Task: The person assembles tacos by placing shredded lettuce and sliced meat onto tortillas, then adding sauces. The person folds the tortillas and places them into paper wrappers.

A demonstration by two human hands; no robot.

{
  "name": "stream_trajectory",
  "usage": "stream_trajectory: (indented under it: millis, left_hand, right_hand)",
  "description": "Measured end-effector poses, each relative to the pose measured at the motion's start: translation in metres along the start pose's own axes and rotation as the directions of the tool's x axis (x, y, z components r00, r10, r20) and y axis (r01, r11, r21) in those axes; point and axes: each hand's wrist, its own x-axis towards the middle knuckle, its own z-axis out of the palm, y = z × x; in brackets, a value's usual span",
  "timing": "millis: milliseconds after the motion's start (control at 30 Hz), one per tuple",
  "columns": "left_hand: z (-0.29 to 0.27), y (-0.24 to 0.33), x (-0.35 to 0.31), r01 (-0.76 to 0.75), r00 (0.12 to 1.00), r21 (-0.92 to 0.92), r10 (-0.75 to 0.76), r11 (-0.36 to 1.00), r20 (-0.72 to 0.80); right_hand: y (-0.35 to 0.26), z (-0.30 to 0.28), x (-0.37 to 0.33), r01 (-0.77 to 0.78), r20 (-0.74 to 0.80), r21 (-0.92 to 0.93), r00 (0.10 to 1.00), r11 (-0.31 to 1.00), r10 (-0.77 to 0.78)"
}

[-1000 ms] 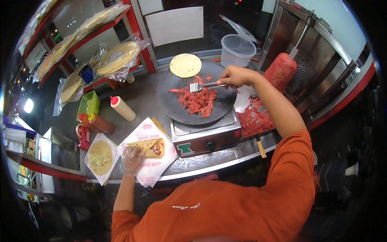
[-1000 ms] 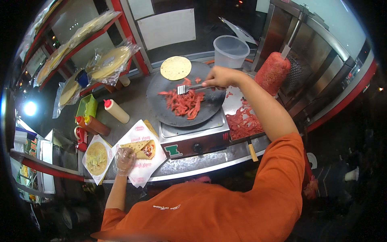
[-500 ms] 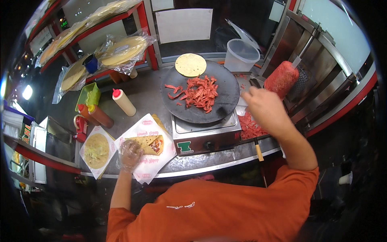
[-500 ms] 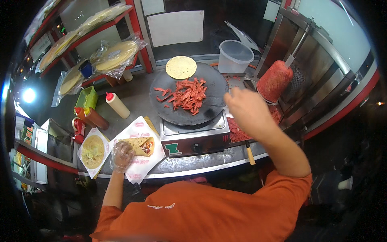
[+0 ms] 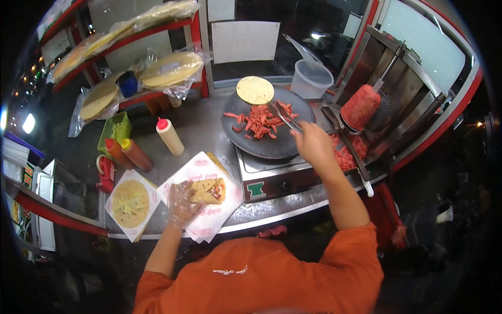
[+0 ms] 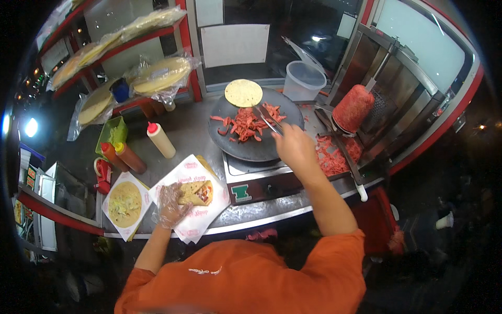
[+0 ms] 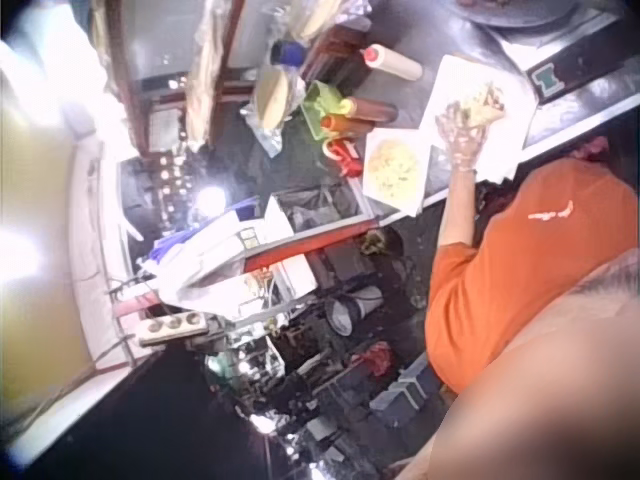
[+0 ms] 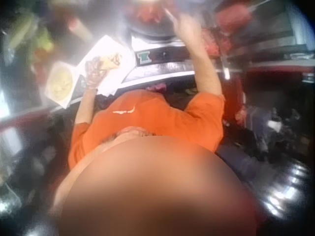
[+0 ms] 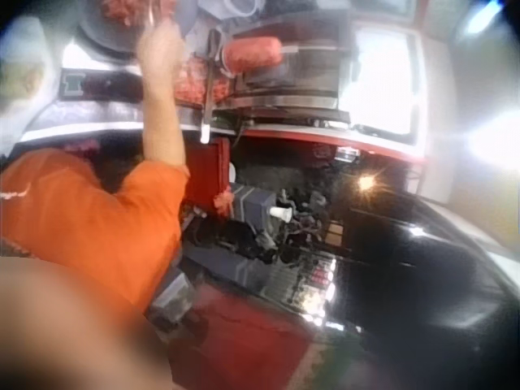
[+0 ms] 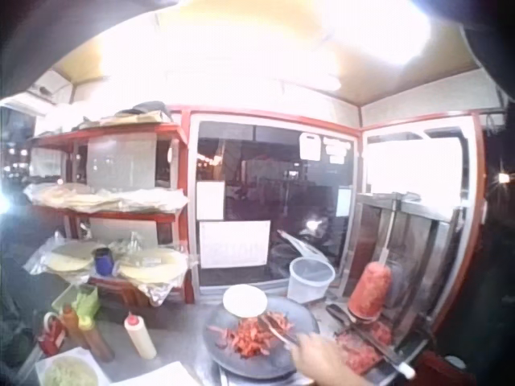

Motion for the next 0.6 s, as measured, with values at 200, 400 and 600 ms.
stream_trajectory:
  millis: [200,400,600]
  left_hand:
    - [-0.006,0.002,0.004,0.011,0.992,0.159,-0.031,0.987,0.119]
    - [-0.025,-0.007,0.046,-0.044,0.879,0.183,-0.049,0.982,0.475]
    - [-0.019,-0.02,0.051,-0.079,0.882,0.059,0.042,0.995,0.47]
  right_hand:
    - [-0.01,-0.004,0.017,-0.358,0.292,0.251,0.914,0.9,0.282]
    - [-0.041,0.006,0.038,-0.363,0.461,0.703,0.888,0.612,-0.003]
    - [-0.002,-0.008,0.044,-0.087,0.233,0.084,0.97,0.993,0.066]
